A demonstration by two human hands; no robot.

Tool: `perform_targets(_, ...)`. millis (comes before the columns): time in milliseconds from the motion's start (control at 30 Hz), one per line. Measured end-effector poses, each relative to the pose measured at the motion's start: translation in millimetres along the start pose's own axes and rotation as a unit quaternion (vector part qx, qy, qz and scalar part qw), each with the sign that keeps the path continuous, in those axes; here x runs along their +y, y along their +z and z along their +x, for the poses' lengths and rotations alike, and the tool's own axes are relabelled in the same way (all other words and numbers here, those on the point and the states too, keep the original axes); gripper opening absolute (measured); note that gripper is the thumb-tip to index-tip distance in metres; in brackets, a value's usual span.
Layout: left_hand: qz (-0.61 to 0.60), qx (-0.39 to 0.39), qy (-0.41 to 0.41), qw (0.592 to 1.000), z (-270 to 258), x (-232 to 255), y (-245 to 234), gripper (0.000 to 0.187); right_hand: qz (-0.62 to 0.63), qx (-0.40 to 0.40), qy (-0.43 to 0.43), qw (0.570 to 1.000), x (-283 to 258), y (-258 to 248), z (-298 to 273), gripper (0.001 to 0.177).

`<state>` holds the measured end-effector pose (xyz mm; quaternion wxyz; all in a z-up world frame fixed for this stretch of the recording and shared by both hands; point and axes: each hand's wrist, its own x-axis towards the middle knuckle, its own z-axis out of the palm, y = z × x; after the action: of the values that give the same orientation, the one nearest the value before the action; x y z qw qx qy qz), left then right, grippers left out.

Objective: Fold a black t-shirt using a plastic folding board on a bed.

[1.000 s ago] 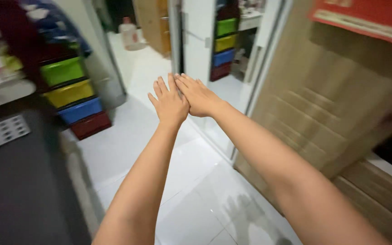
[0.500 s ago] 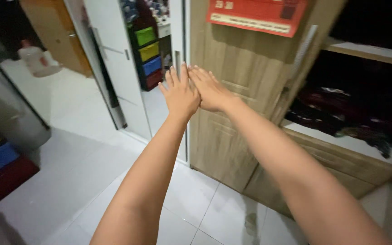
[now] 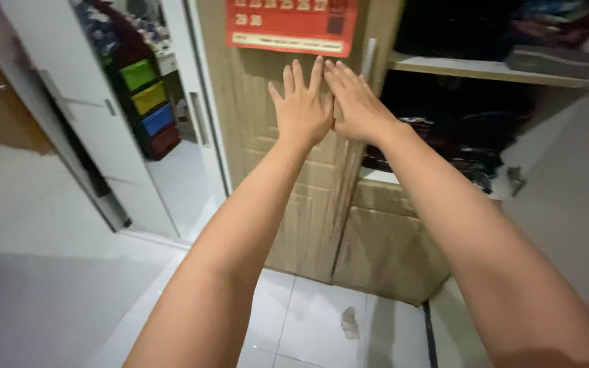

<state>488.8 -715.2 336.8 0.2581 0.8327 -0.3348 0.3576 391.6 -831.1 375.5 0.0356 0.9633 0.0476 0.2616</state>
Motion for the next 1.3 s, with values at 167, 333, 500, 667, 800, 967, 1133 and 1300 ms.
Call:
perform_targets(167,-0.009,0.004,0.053,0.999,27.5,42.1,2.0,0.07,-0.021,0.025,0.029,0.999,32.5,-41.8,-24.1,0.092)
perform_targets(333,-0.043,0.058,0.088,0.994,57.8,80.9,20.5,0.066,-0.06,0.064,0.028,0.996,81.8,-58.7,-35.2,0.09)
perform_targets(500,-0.055,0.106,0.12,0.986,93.3,115.0,34.5,0.065,-0.086,0.091,0.002,0.992,129.4,-89.1,-33.3,0.1)
perform_targets(667,-0.079,0.143,0.125,0.979,128.3,141.0,53.0,0.066,-0.108,0.113,-0.004,0.988,157.5,-113.3,-26.7,0.095)
perform_targets(800,-0.087,0.144,0.115,0.979,153.8,158.4,62.8,0.066,-0.124,0.125,-0.017,0.984,182.7,-123.2,-18.9,0.089)
perform_targets(967,-0.105,0.129,0.115,0.979,172.3,176.4,69.2,0.066,-0.148,0.131,-0.009,0.98,221.1,-126.1,-9.4,0.086)
perform_targets(1133,-0.124,0.131,0.124,0.976,188.4,193.0,90.5,0.063,-0.161,0.134,-0.008,0.978,247.1,-133.0,-10.1,0.081)
perform_targets(1300,-0.137,0.128,0.129,0.974,202.2,207.3,102.6,0.064,-0.167,0.13,0.014,0.977,266.3,-133.0,-4.5,0.079)
